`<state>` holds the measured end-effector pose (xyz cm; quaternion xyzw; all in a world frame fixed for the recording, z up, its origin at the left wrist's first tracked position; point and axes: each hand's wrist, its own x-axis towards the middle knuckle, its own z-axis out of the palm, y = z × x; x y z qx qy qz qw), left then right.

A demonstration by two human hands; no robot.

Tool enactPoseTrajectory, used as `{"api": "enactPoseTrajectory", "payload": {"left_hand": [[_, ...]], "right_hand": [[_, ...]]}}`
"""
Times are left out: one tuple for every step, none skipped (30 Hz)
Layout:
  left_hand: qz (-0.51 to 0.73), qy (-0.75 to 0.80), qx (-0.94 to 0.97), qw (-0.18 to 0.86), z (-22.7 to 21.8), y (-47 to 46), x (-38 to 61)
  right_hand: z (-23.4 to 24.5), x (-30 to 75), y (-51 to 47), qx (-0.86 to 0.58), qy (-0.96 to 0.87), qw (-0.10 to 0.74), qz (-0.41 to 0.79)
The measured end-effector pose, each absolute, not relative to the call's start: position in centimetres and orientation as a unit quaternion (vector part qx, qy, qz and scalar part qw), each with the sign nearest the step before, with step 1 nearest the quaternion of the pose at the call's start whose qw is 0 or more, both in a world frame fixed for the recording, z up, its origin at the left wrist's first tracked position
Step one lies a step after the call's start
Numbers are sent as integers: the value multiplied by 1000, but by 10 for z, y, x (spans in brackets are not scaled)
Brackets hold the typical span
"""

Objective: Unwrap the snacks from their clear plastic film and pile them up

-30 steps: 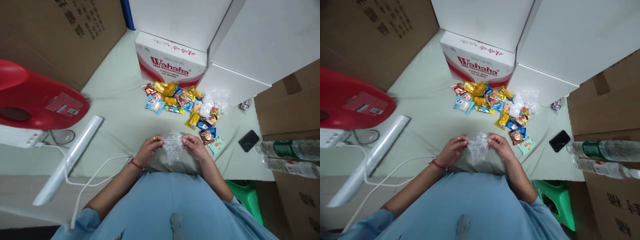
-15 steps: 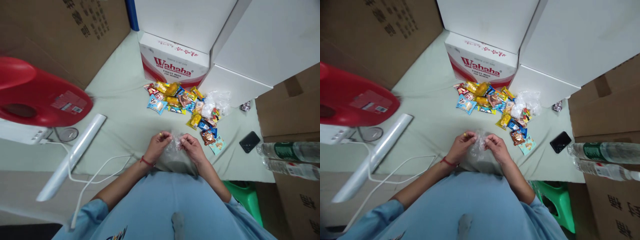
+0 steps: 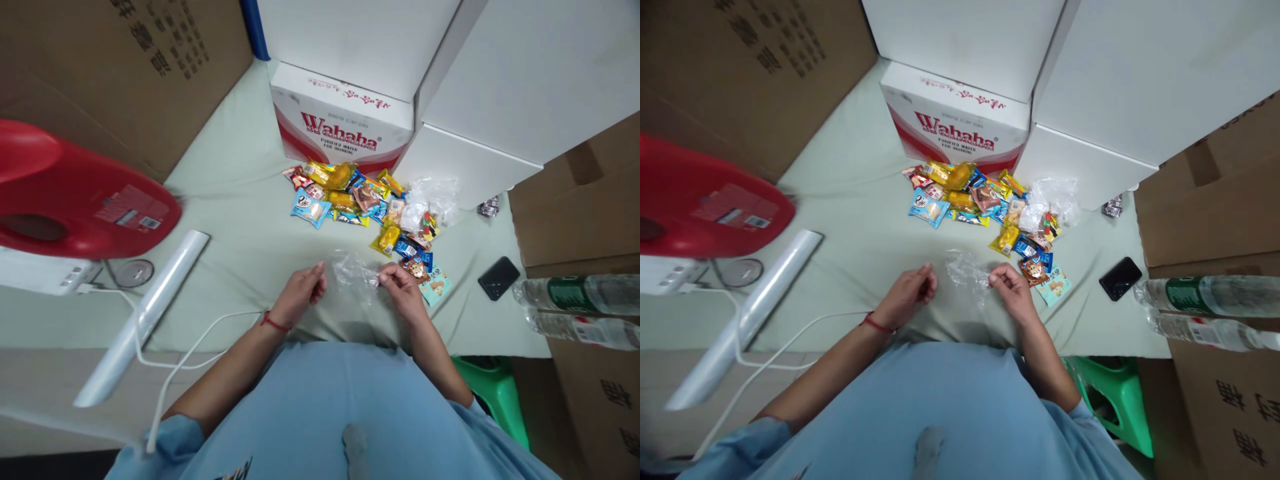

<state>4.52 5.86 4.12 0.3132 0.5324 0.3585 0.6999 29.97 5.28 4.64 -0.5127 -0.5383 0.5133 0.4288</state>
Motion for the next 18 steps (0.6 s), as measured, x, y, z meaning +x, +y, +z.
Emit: {"api": "enactPoseTrajectory", "payload": {"left_hand": [[309,523,306,734,44,58,51],[273,512,292,760,47,57,57],[258,505,274,777,50,57,64],[262,502,260,783,52,57,70],[280,503,251,778,53,57,76],[306,507,252,765,54,57,82],[331,512,263,748,53,57,86],[351,518,283,727,51,56,89],[365,523,309,705,50,55,92],[374,526,338,685,47,53,93],[380,525,365,668,46,52,94],[384,522,387,656,44,50,93],[390,521,398,647,43,50,92],[398,522,395,642,42,49,89],[409,527,379,642,42,49,86],[421,534,348,645,43,50,83],[433,540,307,654,44,51,79],[444,539,261,666,45,52,75]], "right_hand": [[49,295,50,-502,-567,428,493],[52,290,47,-490,-596,427,472],[55,285,43,-476,-624,423,453],[58,281,39,-461,-651,416,437],[60,277,35,-448,-675,404,424],[60,273,32,-440,-694,391,415],[60,270,28,-439,-703,381,410],[59,268,26,-449,-698,379,409],[56,266,24,-468,-684,383,408],[54,265,24,-493,-665,389,405],[52,265,24,-519,-646,395,397],[50,266,26,-540,-633,398,387],[49,267,28,-555,-625,400,376],[49,269,31,-562,-620,404,369],[49,272,35,-564,-612,412,372],[51,276,39,-562,-596,421,388],[52,281,43,-557,-574,430,419],[54,286,46,-550,-547,430,462]]}}
